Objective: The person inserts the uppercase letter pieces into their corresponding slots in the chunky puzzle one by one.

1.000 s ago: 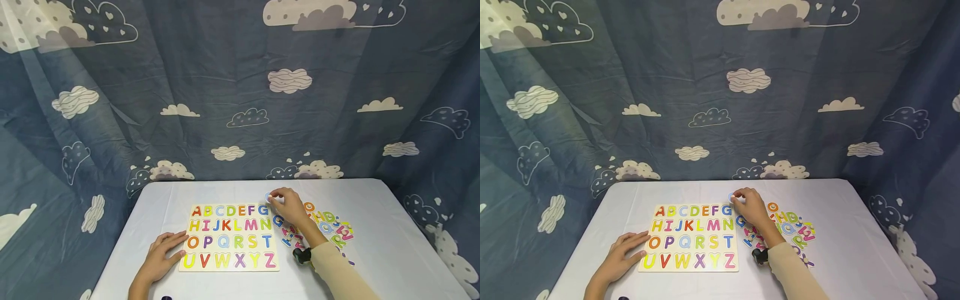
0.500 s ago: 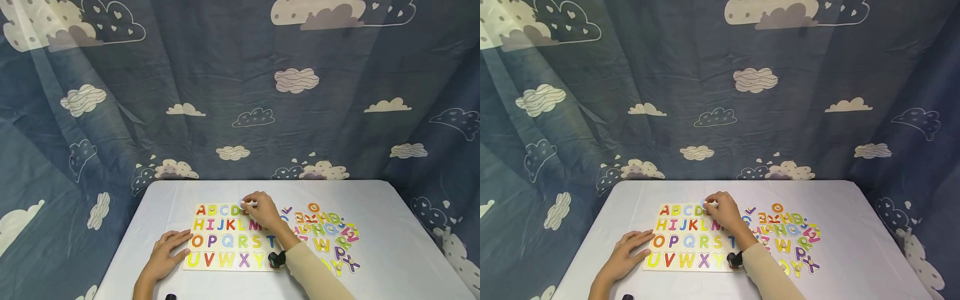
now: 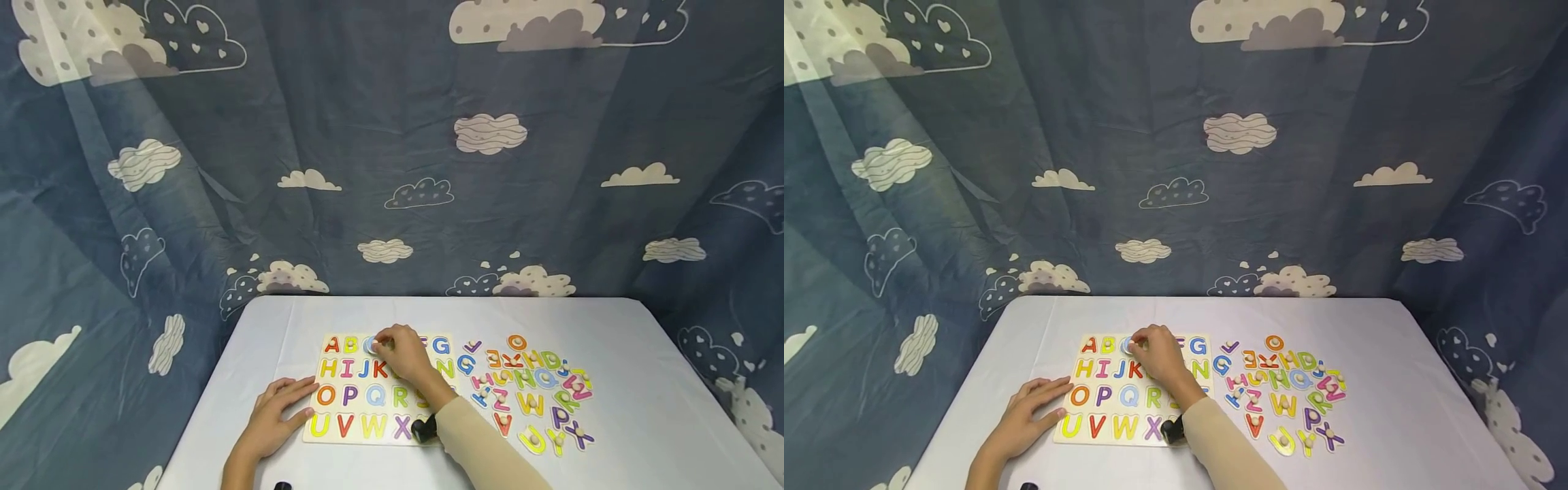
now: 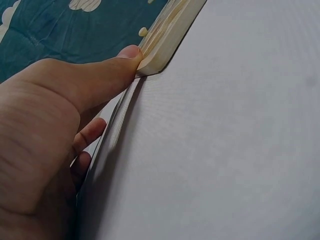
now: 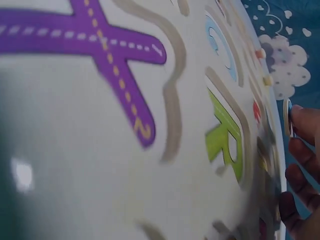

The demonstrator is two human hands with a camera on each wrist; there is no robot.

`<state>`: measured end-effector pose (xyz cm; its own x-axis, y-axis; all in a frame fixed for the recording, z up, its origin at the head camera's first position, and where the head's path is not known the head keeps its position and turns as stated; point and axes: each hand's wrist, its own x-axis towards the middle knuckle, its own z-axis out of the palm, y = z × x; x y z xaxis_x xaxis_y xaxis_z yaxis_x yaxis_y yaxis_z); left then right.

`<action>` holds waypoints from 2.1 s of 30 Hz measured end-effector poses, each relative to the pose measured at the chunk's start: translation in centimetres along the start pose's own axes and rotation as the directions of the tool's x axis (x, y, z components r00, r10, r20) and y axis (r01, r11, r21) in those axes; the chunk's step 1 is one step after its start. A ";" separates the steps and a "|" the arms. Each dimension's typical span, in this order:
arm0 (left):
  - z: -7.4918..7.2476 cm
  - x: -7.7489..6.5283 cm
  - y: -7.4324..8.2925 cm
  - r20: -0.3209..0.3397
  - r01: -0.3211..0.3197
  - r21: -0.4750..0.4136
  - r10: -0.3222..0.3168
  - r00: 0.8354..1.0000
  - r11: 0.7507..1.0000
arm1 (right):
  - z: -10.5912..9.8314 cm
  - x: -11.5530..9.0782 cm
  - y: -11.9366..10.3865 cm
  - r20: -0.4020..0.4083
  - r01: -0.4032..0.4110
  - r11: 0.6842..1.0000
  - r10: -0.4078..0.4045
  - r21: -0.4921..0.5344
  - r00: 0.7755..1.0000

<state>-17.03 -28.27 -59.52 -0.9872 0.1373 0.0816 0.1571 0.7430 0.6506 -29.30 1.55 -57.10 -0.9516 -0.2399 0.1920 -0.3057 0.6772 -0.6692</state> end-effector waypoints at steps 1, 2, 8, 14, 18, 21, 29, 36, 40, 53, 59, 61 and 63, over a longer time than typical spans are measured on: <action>0.0 -0.2 -0.1 -0.002 -0.001 0.000 0.001 1.000 1.000 | 0.4 0.0 -0.1 0.003 -0.006 1.000 0.006 -0.006 1.000; 0.0 -0.3 -0.1 -0.004 -0.004 -0.001 0.004 1.000 1.000 | 0.8 -0.1 -0.2 0.003 -0.012 1.000 0.012 -0.014 1.000; 0.1 -0.6 -0.3 -0.014 -0.030 -0.007 0.030 0.999 1.000 | 2.2 0.1 -0.5 -0.041 -0.024 0.996 0.020 -0.087 0.999; -0.1 -0.1 0.0 0.005 0.000 -0.006 0.000 1.000 1.000 | 2.5 0.5 -0.6 -0.088 -0.011 0.993 0.000 -0.116 0.996; 0.0 0.0 0.3 0.016 0.002 -0.012 -0.002 1.000 1.000 | 2.4 0.4 -0.5 -0.097 -0.026 0.994 0.015 -0.110 0.995; 0.1 0.0 0.4 0.004 -0.017 -0.008 0.017 1.000 1.000 | 2.3 0.3 -0.4 -0.096 -0.024 0.994 0.014 -0.110 0.995; -0.1 -0.2 0.3 0.002 -0.018 0.000 0.018 1.000 1.000 | 1.0 -0.1 0.3 0.029 -0.013 1.000 0.014 -0.018 0.999; 0.0 -0.7 0.4 -0.023 -0.053 0.007 0.053 0.998 0.999 | -2.2 -1.6 2.2 0.095 0.054 0.998 -0.056 0.028 0.994; 0.0 -0.7 0.5 -0.033 -0.061 0.015 0.061 0.998 0.998 | -5.0 -2.6 3.7 0.036 0.073 0.997 -0.072 -0.007 0.997; 0.0 -0.4 0.4 -0.002 -0.026 -0.028 0.026 1.000 0.999 | -15.5 -6.3 11.4 -0.106 -0.043 0.980 0.023 -0.196 0.994; 0.1 -0.4 0.5 0.006 -0.017 -0.024 0.017 1.000 1.000 | -19.8 -8.4 14.8 -0.166 -0.080 0.963 0.037 -0.258 0.985; 0.0 -0.3 0.4 0.016 -0.002 -0.019 0.003 1.000 1.000 | -20.9 -9.1 15.6 -0.184 -0.116 0.960 0.070 -0.255 0.980; -0.1 -0.2 0.3 0.022 0.008 -0.015 -0.008 1.000 1.000 | -21.8 -9.8 16.3 -0.198 -0.156 0.956 0.107 -0.249 0.974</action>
<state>-16.74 -28.13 -59.23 -0.9875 0.1457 0.0604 0.1489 0.7344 0.6622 -25.63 30.13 -54.26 -0.9660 -0.0232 0.2575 -0.1514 0.8581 -0.4907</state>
